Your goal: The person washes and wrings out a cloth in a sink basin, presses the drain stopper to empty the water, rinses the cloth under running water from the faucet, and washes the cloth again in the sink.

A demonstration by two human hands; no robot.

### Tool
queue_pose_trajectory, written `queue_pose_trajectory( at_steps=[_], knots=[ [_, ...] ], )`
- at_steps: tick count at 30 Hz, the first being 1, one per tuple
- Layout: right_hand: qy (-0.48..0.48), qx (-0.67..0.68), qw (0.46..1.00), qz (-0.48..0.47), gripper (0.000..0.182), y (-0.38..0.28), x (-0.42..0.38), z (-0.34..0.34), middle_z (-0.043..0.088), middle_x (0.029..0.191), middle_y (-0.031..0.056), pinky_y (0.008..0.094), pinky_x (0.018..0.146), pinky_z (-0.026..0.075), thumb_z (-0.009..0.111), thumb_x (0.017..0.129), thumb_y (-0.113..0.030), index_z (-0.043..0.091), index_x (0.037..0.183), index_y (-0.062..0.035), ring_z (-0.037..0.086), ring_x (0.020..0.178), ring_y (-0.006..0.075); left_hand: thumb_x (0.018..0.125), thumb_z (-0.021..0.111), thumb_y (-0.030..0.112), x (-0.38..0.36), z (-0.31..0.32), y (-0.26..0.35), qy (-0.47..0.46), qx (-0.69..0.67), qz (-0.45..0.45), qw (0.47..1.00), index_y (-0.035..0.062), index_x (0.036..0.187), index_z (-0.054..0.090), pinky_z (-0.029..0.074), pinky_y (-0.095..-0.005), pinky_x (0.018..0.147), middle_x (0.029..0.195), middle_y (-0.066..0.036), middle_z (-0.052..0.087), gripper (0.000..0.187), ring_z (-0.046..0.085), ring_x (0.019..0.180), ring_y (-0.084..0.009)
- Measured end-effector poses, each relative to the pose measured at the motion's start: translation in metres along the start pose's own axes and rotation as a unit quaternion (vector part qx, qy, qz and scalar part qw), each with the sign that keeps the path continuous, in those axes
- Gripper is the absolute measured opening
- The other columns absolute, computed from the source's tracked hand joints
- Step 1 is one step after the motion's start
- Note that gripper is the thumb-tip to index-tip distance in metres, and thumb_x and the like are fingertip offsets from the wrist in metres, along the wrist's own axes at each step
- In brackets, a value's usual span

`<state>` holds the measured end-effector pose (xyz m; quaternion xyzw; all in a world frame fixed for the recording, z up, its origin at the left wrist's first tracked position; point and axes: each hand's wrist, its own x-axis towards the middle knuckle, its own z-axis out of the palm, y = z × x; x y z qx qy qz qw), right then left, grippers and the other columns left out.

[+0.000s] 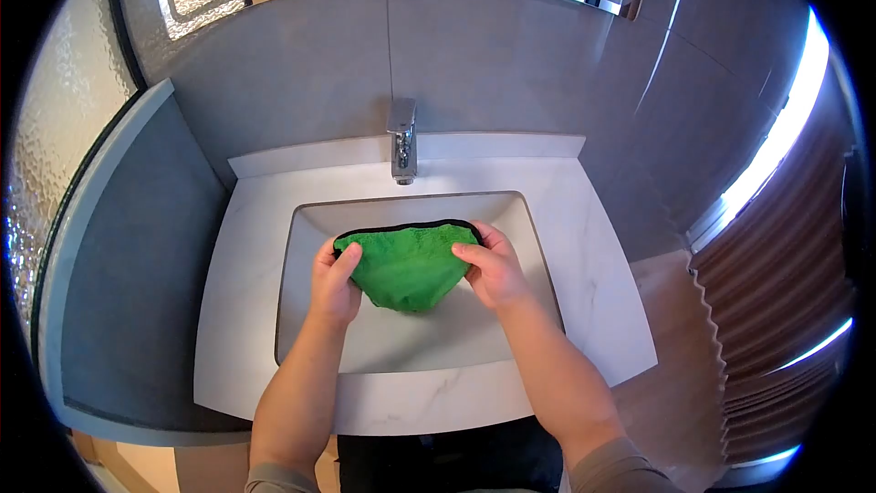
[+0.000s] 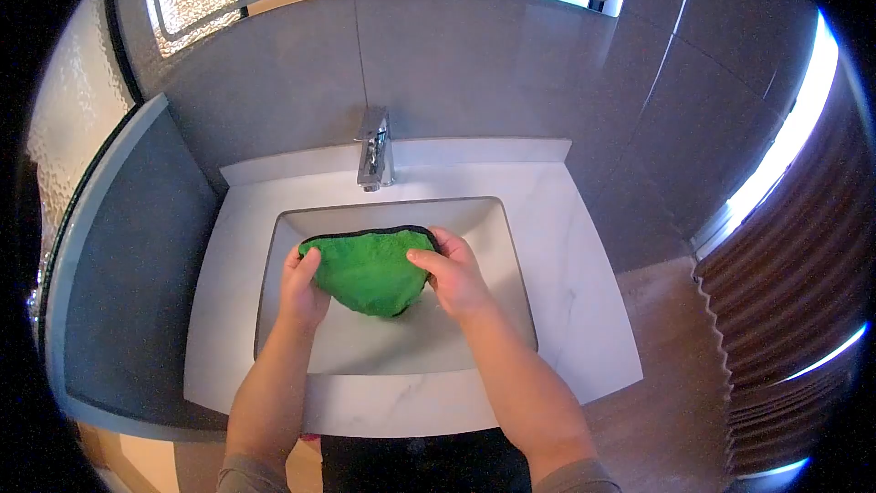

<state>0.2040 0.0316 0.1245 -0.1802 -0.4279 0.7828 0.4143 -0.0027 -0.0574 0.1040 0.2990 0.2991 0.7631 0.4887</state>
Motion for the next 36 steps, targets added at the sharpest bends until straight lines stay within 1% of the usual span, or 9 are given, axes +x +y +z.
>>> queue_pose_trajectory(
  at_steps=[12,21,23,27,28,30,33,34,36],
  knots=[
    [-0.018,0.180,0.983,-0.025,0.023,-0.007,0.006,-0.009,0.063,0.109,0.0107,0.0413,0.093,0.046,0.058,0.087,-0.008,0.058,0.110,-0.0019,0.060,0.103,0.0246,0.076,0.074,-0.001,0.006,0.001,-0.005,0.119,0.154,0.141,0.971,0.0075,0.082,0.054,0.036,-0.0163,0.061,0.073,0.006,0.051,0.023,0.041,0.064,-0.0021],
    [-0.033,0.180,0.980,-0.078,0.020,-0.019,0.000,-0.029,0.065,0.104,0.0110,0.0399,0.087,0.049,0.058,0.086,-0.008,0.060,0.105,-0.0042,0.062,0.097,0.0254,0.082,0.063,-0.005,-0.001,0.007,0.011,-0.052,-0.033,0.018,0.998,0.0093,0.092,0.051,0.046,-0.0266,0.069,0.079,0.002,0.056,0.021,0.055,0.073,-0.0096],
    [-0.070,0.134,0.982,-0.109,0.019,-0.020,0.002,-0.037,0.064,0.101,0.0088,0.0386,0.086,0.049,0.059,0.083,-0.014,0.060,0.101,-0.0055,0.060,0.098,0.0238,0.083,0.062,-0.004,-0.004,0.005,0.016,-0.092,-0.062,-0.071,0.991,0.0106,0.093,0.051,0.048,-0.0291,0.071,0.080,0.003,0.056,0.021,0.057,0.076,-0.0106],
    [-0.090,0.086,0.983,-0.138,0.009,-0.023,0.002,-0.023,0.062,0.090,0.0059,0.0315,0.078,0.048,0.059,0.084,-0.010,0.060,0.091,-0.0045,0.059,0.085,0.0178,0.083,0.062,-0.003,-0.002,0.005,0.011,-0.060,-0.066,-0.024,0.996,0.0109,0.094,0.051,0.047,-0.0283,0.072,0.079,0.004,0.056,0.021,0.056,0.075,-0.0090],
    [0.017,-0.114,0.969,-0.220,0.008,-0.020,0.004,-0.015,0.061,0.084,0.0049,0.0293,0.071,0.047,0.062,0.085,-0.012,0.059,0.087,-0.0039,0.057,0.076,0.0167,0.083,0.062,-0.004,0.001,0.000,0.009,-0.030,-0.078,-0.003,0.997,0.0111,0.095,0.052,0.047,-0.0270,0.073,0.079,0.004,0.056,0.021,0.055,0.075,-0.0081],
    [0.153,-0.409,0.834,-0.337,0.021,-0.010,0.005,-0.004,0.055,0.071,0.0021,0.0247,0.058,0.039,0.068,0.086,-0.018,0.057,0.078,-0.0008,0.046,0.062,0.0124,0.083,0.063,-0.005,0.003,0.004,0.011,0.008,-0.083,0.043,0.996,0.0110,0.095,0.053,0.043,-0.0217,0.074,0.080,0.005,0.055,0.022,0.053,0.076,-0.0056],
    [0.174,-0.523,0.792,-0.262,0.022,-0.010,0.003,0.010,0.055,0.070,0.0033,0.0248,0.057,0.039,0.067,0.087,-0.018,0.058,0.079,0.0007,0.046,0.062,0.0110,0.083,0.063,-0.005,0.008,0.002,0.010,0.085,-0.037,0.081,0.992,0.0100,0.095,0.053,0.042,-0.0208,0.075,0.081,0.005,0.054,0.022,0.052,0.078,-0.0053],
    [0.187,-0.501,0.828,-0.170,0.020,-0.012,0.002,0.015,0.058,0.072,0.0041,0.0255,0.058,0.042,0.064,0.088,-0.019,0.060,0.085,0.0004,0.050,0.064,0.0108,0.083,0.063,-0.005,0.011,-0.004,0.006,0.081,-0.038,0.084,0.992,0.0100,0.095,0.053,0.042,-0.0208,0.075,0.081,0.005,0.054,0.022,0.052,0.078,-0.0053],
    [0.180,-0.481,0.834,-0.200,0.020,-0.005,0.013,0.016,0.059,0.073,0.0046,0.0260,0.060,0.044,0.062,0.089,-0.020,0.061,0.088,0.0004,0.053,0.065,0.0115,0.083,0.064,-0.004,0.022,-0.011,0.001,0.107,0.008,0.140,0.984,0.0088,0.094,0.052,0.041,-0.0208,0.075,0.080,0.004,0.053,0.020,0.051,0.077,-0.0055]
  ],
)
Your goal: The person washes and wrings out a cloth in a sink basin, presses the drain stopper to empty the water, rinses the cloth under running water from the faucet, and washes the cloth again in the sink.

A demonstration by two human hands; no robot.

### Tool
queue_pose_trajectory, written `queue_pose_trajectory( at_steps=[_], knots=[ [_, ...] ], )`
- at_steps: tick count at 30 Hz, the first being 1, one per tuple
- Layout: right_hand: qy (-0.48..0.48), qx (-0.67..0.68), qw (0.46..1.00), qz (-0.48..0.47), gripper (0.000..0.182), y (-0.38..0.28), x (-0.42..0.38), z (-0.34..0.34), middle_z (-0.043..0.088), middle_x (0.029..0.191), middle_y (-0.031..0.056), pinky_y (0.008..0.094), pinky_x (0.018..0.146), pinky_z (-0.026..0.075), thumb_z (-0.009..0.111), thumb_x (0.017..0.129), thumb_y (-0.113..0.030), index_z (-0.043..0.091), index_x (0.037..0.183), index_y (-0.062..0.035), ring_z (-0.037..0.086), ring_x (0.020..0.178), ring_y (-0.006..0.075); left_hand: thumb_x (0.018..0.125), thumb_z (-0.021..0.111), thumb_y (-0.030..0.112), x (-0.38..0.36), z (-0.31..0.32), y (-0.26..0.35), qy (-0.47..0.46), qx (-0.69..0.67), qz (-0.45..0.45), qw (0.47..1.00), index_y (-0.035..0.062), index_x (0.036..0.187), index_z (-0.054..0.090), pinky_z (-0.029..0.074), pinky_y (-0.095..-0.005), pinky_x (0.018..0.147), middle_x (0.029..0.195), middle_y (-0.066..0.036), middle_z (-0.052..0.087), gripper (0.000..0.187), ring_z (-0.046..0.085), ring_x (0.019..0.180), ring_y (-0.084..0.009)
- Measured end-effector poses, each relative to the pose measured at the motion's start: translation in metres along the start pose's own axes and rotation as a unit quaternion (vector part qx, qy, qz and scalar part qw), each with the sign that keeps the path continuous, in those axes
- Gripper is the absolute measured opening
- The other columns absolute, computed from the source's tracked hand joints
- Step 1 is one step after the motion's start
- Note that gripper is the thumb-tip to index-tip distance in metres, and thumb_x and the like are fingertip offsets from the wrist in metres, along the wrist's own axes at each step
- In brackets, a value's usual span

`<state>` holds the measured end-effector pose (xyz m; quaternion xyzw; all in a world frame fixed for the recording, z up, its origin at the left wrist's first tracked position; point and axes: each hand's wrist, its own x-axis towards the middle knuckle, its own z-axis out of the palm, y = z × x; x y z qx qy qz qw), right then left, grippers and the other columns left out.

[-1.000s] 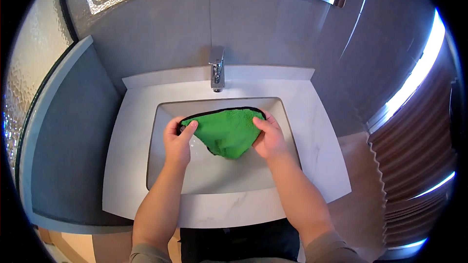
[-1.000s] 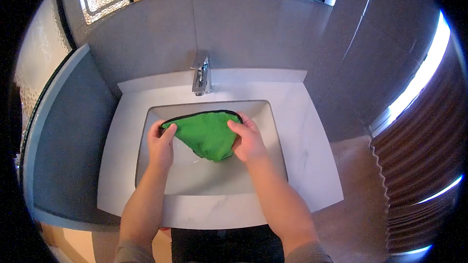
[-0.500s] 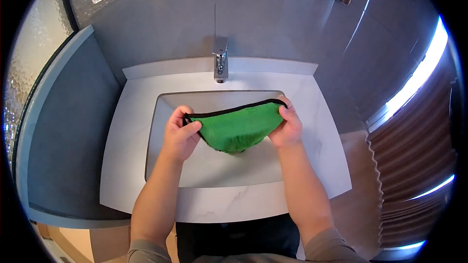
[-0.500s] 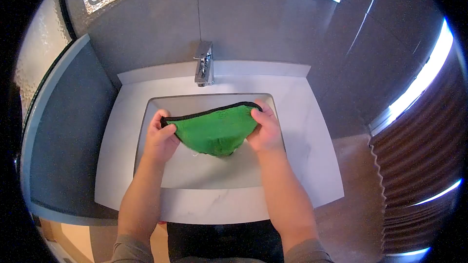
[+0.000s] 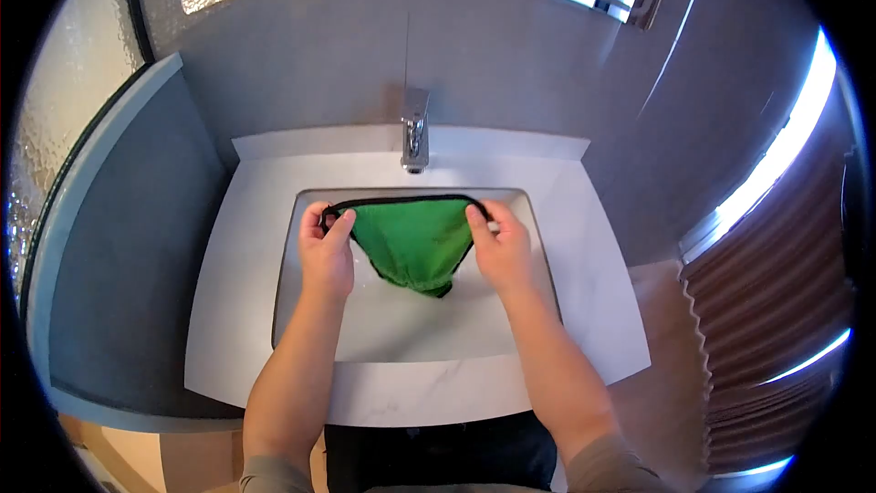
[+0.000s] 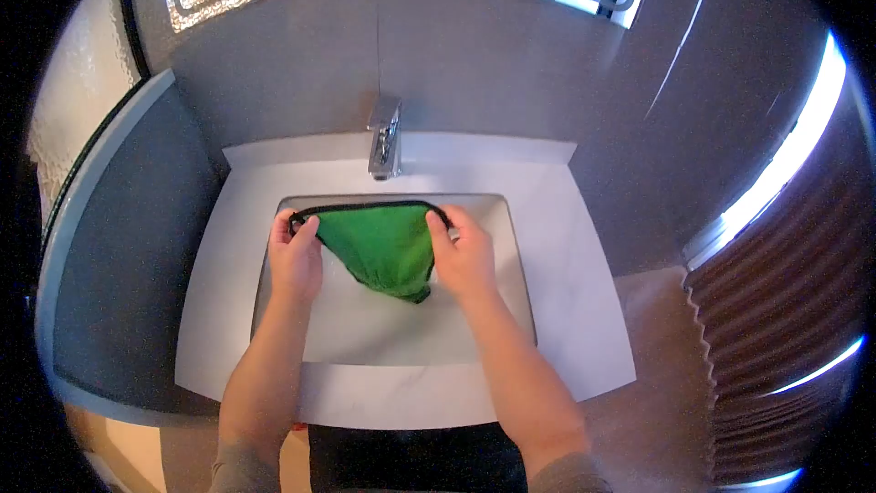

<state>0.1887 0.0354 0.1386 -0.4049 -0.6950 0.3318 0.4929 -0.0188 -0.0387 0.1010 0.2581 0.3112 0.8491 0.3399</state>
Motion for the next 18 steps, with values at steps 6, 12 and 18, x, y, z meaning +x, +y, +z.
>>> queue_pose_trajectory(
  at_steps=[6,12,18],
  knots=[
    [-0.083,0.046,0.995,-0.010,0.020,0.010,0.032,0.008,0.065,0.081,0.0063,0.0258,0.066,0.047,0.058,0.093,-0.019,0.063,0.099,-0.0010,0.059,0.074,0.0124,0.082,0.065,-0.002,0.033,0.030,0.027,0.001,0.042,0.013,0.999,0.0075,0.094,0.052,0.040,-0.0209,0.073,0.080,0.003,0.052,0.020,0.049,0.074,-0.0060],
    [-0.164,0.127,0.978,-0.012,0.019,-0.017,0.031,-0.019,0.064,0.082,0.0026,0.0244,0.067,0.048,0.061,0.091,-0.016,0.062,0.098,0.0018,0.059,0.076,0.0087,0.082,0.064,-0.003,0.032,0.034,0.063,-0.055,0.042,0.025,0.997,0.0069,0.098,0.051,0.044,-0.0225,0.077,0.085,-0.002,0.060,0.023,0.058,0.082,-0.0116],
    [-0.360,0.218,0.899,0.122,0.026,-0.024,0.004,-0.031,0.066,0.086,0.0065,0.0274,0.066,0.051,0.051,0.096,-0.023,0.061,0.103,0.0003,0.063,0.069,0.0124,0.088,0.056,0.006,0.006,0.019,0.088,-0.084,-0.049,0.011,0.995,0.0110,0.103,0.051,0.053,-0.0347,0.069,0.089,-0.006,0.062,0.017,0.061,0.078,-0.0171]
  ],
)
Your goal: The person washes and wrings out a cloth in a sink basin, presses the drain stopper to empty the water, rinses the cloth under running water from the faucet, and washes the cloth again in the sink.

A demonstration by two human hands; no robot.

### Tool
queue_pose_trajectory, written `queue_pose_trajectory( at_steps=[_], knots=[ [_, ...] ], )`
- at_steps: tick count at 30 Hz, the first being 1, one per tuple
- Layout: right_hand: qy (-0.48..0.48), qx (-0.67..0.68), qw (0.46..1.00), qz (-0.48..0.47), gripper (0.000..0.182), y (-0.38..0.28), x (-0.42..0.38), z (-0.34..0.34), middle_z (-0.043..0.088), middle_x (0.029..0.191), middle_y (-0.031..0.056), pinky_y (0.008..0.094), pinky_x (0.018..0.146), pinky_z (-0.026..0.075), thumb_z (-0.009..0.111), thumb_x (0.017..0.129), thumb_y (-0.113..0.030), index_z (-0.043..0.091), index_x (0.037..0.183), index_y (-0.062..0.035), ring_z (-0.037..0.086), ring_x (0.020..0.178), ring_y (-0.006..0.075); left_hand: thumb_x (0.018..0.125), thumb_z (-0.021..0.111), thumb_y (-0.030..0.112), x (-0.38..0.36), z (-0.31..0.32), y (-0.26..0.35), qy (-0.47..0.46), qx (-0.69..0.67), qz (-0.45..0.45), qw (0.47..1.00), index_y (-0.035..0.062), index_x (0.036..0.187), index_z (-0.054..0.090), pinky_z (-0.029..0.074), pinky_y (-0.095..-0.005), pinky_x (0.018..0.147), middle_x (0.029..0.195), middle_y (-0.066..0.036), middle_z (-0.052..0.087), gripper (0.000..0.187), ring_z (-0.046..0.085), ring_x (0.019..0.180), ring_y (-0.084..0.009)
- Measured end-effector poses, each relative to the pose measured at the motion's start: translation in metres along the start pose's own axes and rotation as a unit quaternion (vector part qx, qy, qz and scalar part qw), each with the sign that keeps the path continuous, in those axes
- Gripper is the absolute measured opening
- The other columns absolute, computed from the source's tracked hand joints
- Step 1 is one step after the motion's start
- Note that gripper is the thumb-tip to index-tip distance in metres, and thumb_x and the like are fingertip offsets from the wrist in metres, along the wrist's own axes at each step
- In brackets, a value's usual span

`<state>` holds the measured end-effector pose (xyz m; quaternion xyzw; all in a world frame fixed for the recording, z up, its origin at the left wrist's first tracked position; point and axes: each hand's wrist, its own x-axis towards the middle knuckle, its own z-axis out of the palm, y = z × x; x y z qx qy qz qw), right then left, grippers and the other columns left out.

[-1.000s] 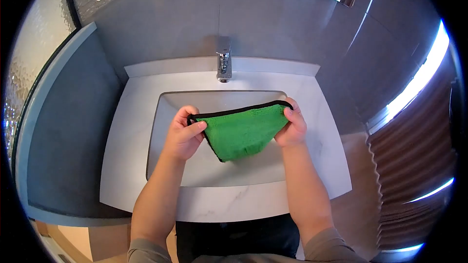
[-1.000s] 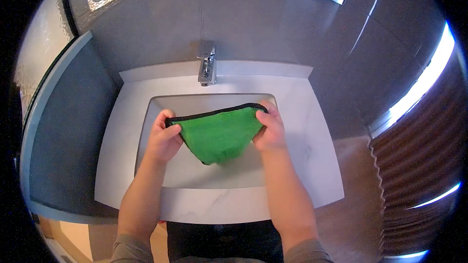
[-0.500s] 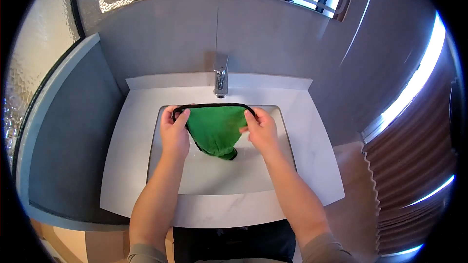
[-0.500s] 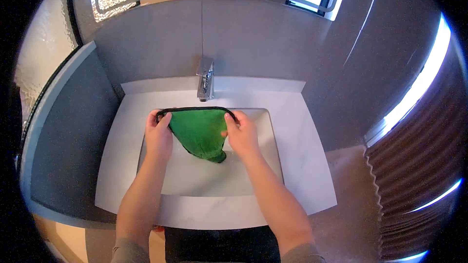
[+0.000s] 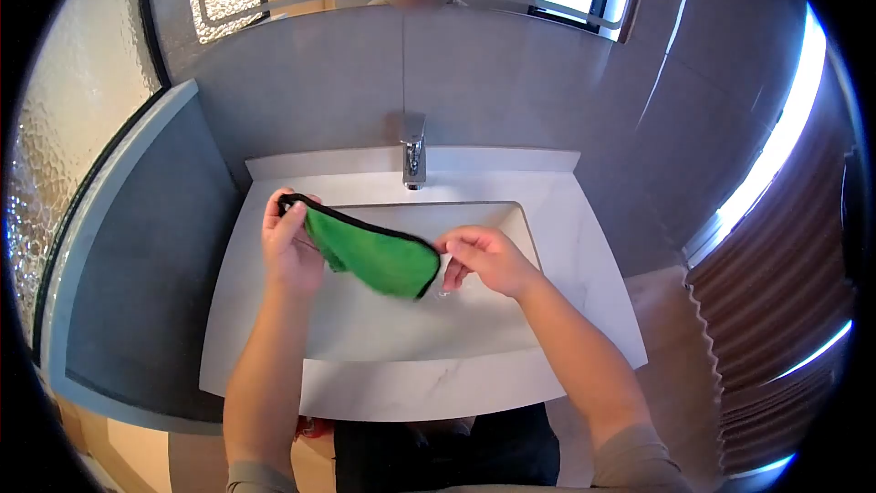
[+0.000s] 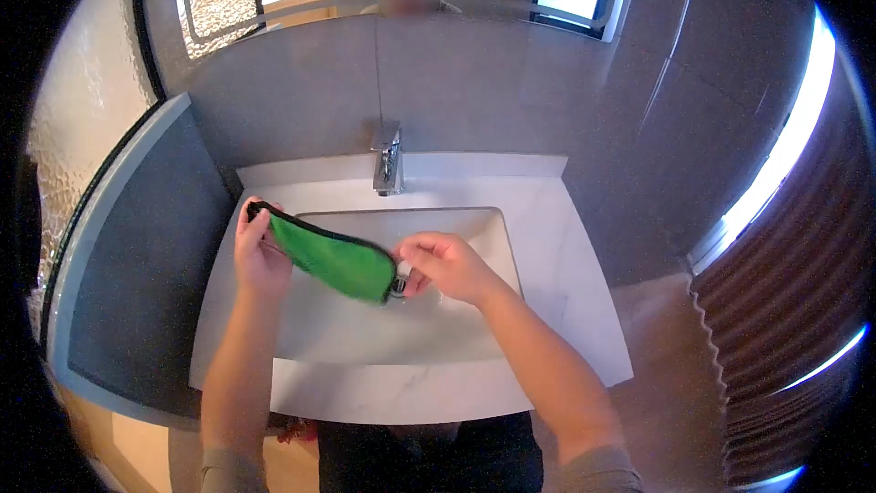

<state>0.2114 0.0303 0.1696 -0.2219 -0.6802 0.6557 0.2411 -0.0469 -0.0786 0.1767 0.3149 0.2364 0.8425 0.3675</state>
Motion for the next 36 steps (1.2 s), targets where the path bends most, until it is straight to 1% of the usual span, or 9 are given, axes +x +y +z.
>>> queue_pose_trajectory(
  at_steps=[2,4,9,12,15,21,25,34,36],
  knots=[
    [0.018,-0.022,0.999,0.035,0.039,0.025,0.016,-0.001,0.066,0.098,0.0113,0.0327,0.071,0.051,0.043,0.099,-0.035,0.061,0.106,-0.0014,0.065,0.076,0.0194,0.088,0.056,0.009,-0.003,-0.010,-0.002,0.030,-0.021,-0.020,0.999,0.0125,0.104,0.050,0.053,-0.0356,0.068,0.090,-0.004,0.061,0.017,0.061,0.077,-0.0177],
    [-0.055,-0.461,0.886,0.004,0.035,0.096,0.039,-0.006,0.064,0.109,0.0159,0.0407,0.077,0.050,0.043,0.098,-0.033,0.062,0.108,-0.0047,0.064,0.084,0.0306,0.088,0.057,0.015,-0.004,-0.036,-0.015,0.048,-0.027,-0.062,0.997,0.0169,0.105,0.049,0.052,-0.0373,0.067,0.090,-0.001,0.057,0.018,0.059,0.075,-0.0198],
    [-0.041,-0.487,0.835,0.254,0.037,0.130,0.040,0.024,0.063,0.115,0.0127,0.0448,0.082,0.048,0.034,0.098,-0.029,0.055,0.122,-0.0116,0.063,0.096,0.0346,0.085,0.060,0.015,-0.020,-0.070,-0.042,0.110,-0.044,-0.120,0.986,0.0178,0.102,0.050,0.049,-0.0374,0.063,0.088,-0.001,0.057,0.020,0.057,0.073,-0.0199],
    [-0.178,-0.634,0.740,0.135,0.041,0.110,0.044,0.036,0.058,0.124,0.0142,0.0433,0.081,0.050,0.030,0.099,-0.028,0.043,0.136,-0.0144,0.062,0.096,0.0340,0.086,0.059,0.005,-0.013,-0.080,-0.039,0.044,-0.115,-0.125,0.985,0.0121,0.102,0.052,0.053,-0.0316,0.068,0.088,-0.008,0.062,0.019,0.061,0.079,-0.0186],
    [-0.174,-0.661,0.706,0.186,0.044,0.143,0.051,0.037,0.059,0.120,0.0168,0.0455,0.080,0.049,0.023,0.100,-0.030,0.037,0.139,-0.0143,0.062,0.096,0.0341,0.086,0.059,0.005,-0.008,-0.082,-0.040,0.052,-0.104,-0.119,0.986,0.0117,0.103,0.051,0.055,-0.0317,0.066,0.088,-0.008,0.063,0.020,0.063,0.077,-0.0175],
    [-0.190,-0.593,0.713,0.322,0.046,0.135,0.059,0.033,0.062,0.113,0.0189,0.0460,0.079,0.049,0.021,0.101,-0.031,0.030,0.142,-0.0135,0.062,0.097,0.0360,0.086,0.060,0.006,-0.007,-0.082,-0.043,0.078,-0.090,-0.120,0.986,0.0115,0.103,0.050,0.055,-0.0324,0.064,0.088,-0.009,0.064,0.021,0.064,0.075,-0.0176],
    [-0.216,-0.605,0.712,0.283,0.052,0.153,0.056,0.020,0.062,0.112,0.0198,0.0457,0.081,0.048,0.018,0.100,-0.040,0.029,0.143,-0.0128,0.061,0.097,0.0370,0.086,0.060,0.006,-0.008,-0.081,-0.041,0.067,-0.087,-0.118,0.987,0.0115,0.103,0.050,0.055,-0.0323,0.064,0.089,-0.009,0.063,0.021,0.064,0.076,-0.0182],
    [-0.186,-0.529,0.732,0.386,0.061,0.108,0.059,0.041,0.051,0.130,0.0236,0.0472,0.096,0.039,0.013,0.098,-0.052,0.027,0.145,-0.0163,0.051,0.113,0.0439,0.085,0.060,0.003,-0.006,-0.078,-0.043,0.090,-0.098,-0.133,0.982,0.0101,0.101,0.050,0.055,-0.0335,0.063,0.088,-0.011,0.064,0.020,0.064,0.074,-0.0192],
    [-0.167,-0.522,0.755,0.361,0.051,0.157,0.060,0.024,0.057,0.121,0.0229,0.0481,0.086,0.048,0.041,0.097,-0.020,0.022,0.145,-0.0150,0.056,0.110,0.0410,0.085,0.060,0.003,-0.008,-0.076,-0.042,0.085,-0.083,-0.138,0.983,0.0101,0.100,0.050,0.055,-0.0332,0.064,0.088,-0.012,0.064,0.020,0.064,0.074,-0.0192]
  ],
)
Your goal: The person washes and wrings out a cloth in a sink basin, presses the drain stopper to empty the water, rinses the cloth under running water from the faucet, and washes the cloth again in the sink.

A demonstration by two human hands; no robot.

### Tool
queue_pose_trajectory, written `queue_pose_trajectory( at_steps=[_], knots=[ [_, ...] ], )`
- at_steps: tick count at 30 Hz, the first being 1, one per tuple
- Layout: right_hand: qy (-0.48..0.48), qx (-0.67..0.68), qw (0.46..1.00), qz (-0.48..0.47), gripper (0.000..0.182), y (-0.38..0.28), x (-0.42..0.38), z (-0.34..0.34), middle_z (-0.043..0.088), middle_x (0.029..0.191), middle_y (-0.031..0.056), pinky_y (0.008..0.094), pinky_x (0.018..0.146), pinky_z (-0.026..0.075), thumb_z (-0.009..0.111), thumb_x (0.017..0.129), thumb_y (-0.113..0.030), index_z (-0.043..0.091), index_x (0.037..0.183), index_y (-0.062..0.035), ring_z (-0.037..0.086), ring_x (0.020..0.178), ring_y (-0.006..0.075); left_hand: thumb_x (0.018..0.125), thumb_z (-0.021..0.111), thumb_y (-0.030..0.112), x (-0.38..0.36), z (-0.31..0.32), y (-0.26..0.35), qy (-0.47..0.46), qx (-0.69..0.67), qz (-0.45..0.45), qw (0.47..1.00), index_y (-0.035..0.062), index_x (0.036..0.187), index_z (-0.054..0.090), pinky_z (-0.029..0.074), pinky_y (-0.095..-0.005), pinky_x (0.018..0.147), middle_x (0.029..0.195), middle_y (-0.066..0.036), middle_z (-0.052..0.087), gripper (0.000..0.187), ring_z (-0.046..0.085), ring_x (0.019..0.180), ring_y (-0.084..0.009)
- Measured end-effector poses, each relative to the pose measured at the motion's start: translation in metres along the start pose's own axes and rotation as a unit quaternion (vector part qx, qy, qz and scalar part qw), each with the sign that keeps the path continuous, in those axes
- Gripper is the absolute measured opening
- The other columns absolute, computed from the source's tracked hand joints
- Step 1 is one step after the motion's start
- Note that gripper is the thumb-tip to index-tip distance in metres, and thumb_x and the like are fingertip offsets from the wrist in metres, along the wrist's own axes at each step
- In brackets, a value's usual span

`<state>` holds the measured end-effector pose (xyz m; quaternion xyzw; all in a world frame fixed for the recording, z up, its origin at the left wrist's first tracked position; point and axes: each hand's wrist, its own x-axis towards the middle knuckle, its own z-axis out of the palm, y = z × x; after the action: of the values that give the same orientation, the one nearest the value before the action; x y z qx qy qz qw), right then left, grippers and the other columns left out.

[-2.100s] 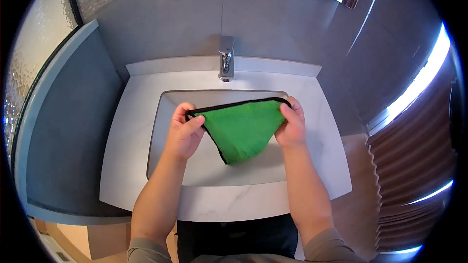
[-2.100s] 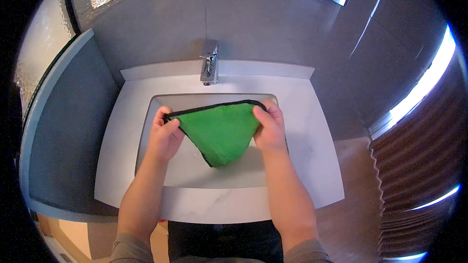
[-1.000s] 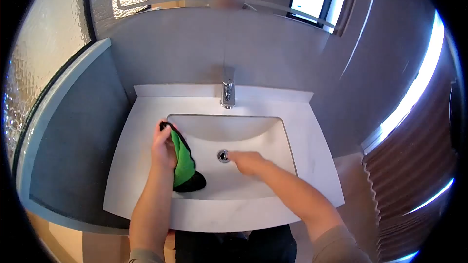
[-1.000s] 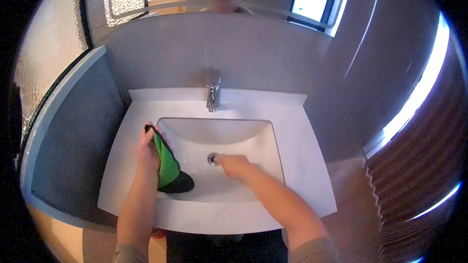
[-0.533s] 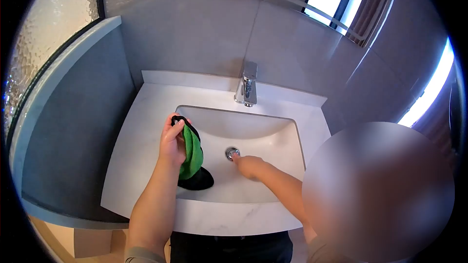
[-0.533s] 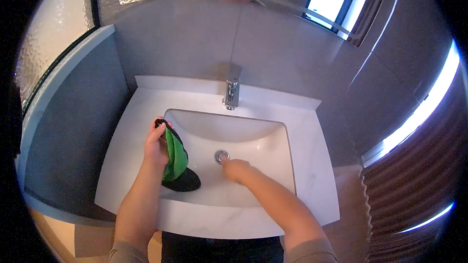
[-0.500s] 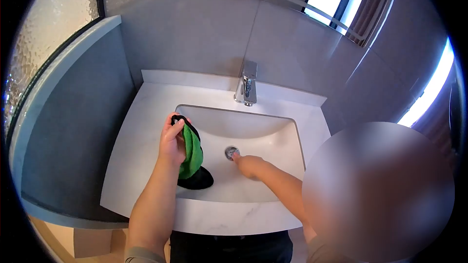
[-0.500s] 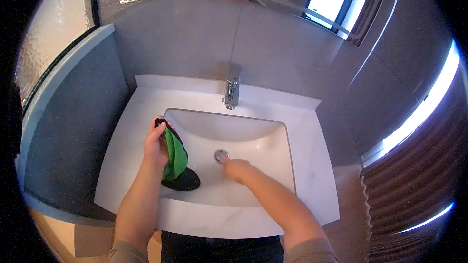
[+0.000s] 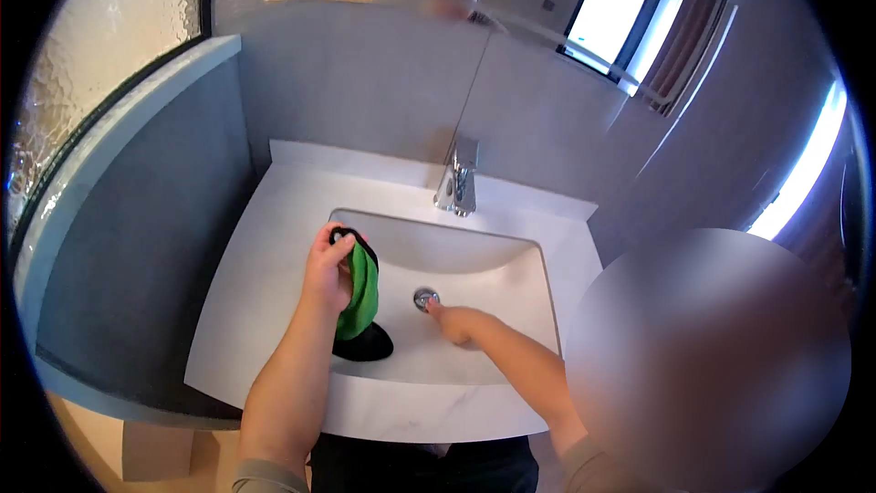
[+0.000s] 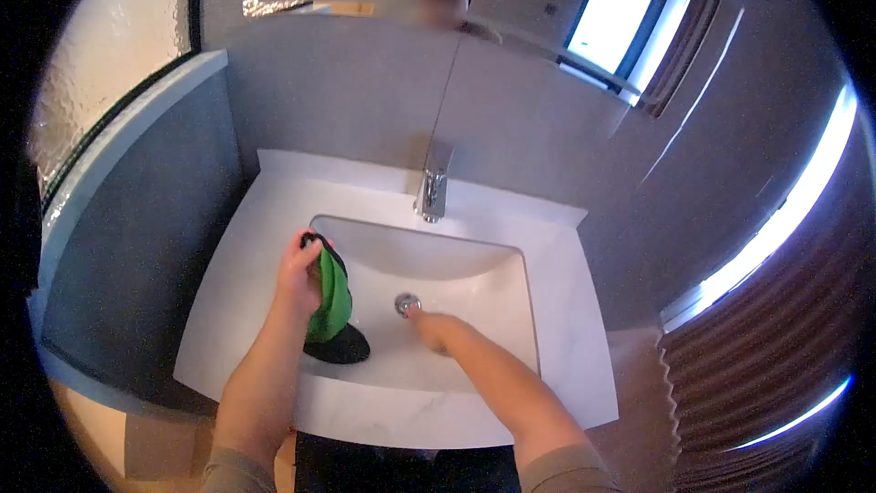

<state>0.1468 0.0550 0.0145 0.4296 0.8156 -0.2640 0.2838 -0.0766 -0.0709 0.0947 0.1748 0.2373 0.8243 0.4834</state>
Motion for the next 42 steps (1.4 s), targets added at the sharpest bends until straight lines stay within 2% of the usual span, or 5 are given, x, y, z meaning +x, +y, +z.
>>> queue_pose_trajectory(
  at_steps=[6,11,25,32,42],
  knots=[
    [0.320,0.001,0.934,-0.159,0.031,-0.013,-0.080,-0.035,0.061,0.114,0.0190,0.0430,0.089,0.045,0.050,0.090,-0.017,0.058,0.119,-0.0107,0.057,0.105,0.0355,0.082,0.063,-0.001,0.006,-0.005,-0.011,-0.024,0.011,-0.005,1.000,0.0081,0.099,0.051,0.054,-0.0325,0.071,0.091,-0.012,0.065,0.023,0.064,0.079,-0.0186],
    [0.620,-0.007,0.731,-0.285,0.025,-0.034,-0.127,-0.122,0.064,0.105,0.0119,0.0406,0.089,0.044,0.055,0.087,-0.016,0.061,0.107,-0.0029,0.058,0.098,0.0287,0.082,0.063,-0.001,0.010,-0.009,-0.016,-0.050,0.012,-0.010,0.999,0.0084,0.097,0.052,0.054,-0.0305,0.073,0.091,-0.013,0.066,0.021,0.064,0.080,-0.0183],
    [0.429,0.023,0.888,-0.162,0.052,-0.049,-0.090,-0.214,0.046,0.137,0.0217,0.0390,0.107,0.031,0.047,0.094,-0.037,0.047,0.134,-0.0048,0.035,0.134,0.0346,0.082,0.064,-0.003,0.006,-0.001,-0.014,-0.042,0.039,-0.010,0.998,0.0065,0.093,0.051,0.048,-0.0285,0.082,0.080,-0.001,0.054,0.019,0.064,0.096,-0.0221],
    [0.616,0.227,0.685,-0.317,0.018,-0.037,-0.105,-0.103,0.062,0.093,0.0119,0.0355,0.077,0.047,0.063,0.082,-0.008,0.060,0.099,-0.0032,0.061,0.087,0.0271,0.083,0.063,0.000,0.009,-0.007,-0.017,-0.066,0.044,-0.022,0.997,0.0088,0.097,0.050,0.050,-0.0338,0.081,0.097,-0.017,0.065,0.021,0.064,0.090,-0.0240],
    [0.226,0.439,0.796,-0.352,0.020,-0.026,-0.055,-0.025,0.065,0.087,0.0029,0.0280,0.068,0.047,0.069,0.082,-0.014,0.065,0.099,-0.0033,0.058,0.076,0.0122,0.086,0.057,-0.001,-0.013,0.015,-0.025,-0.124,0.090,-0.044,0.987,0.0092,0.097,0.048,0.052,-0.0398,0.083,0.096,-0.017,0.065,0.018,0.064,0.090,-0.0253]
  ],
)
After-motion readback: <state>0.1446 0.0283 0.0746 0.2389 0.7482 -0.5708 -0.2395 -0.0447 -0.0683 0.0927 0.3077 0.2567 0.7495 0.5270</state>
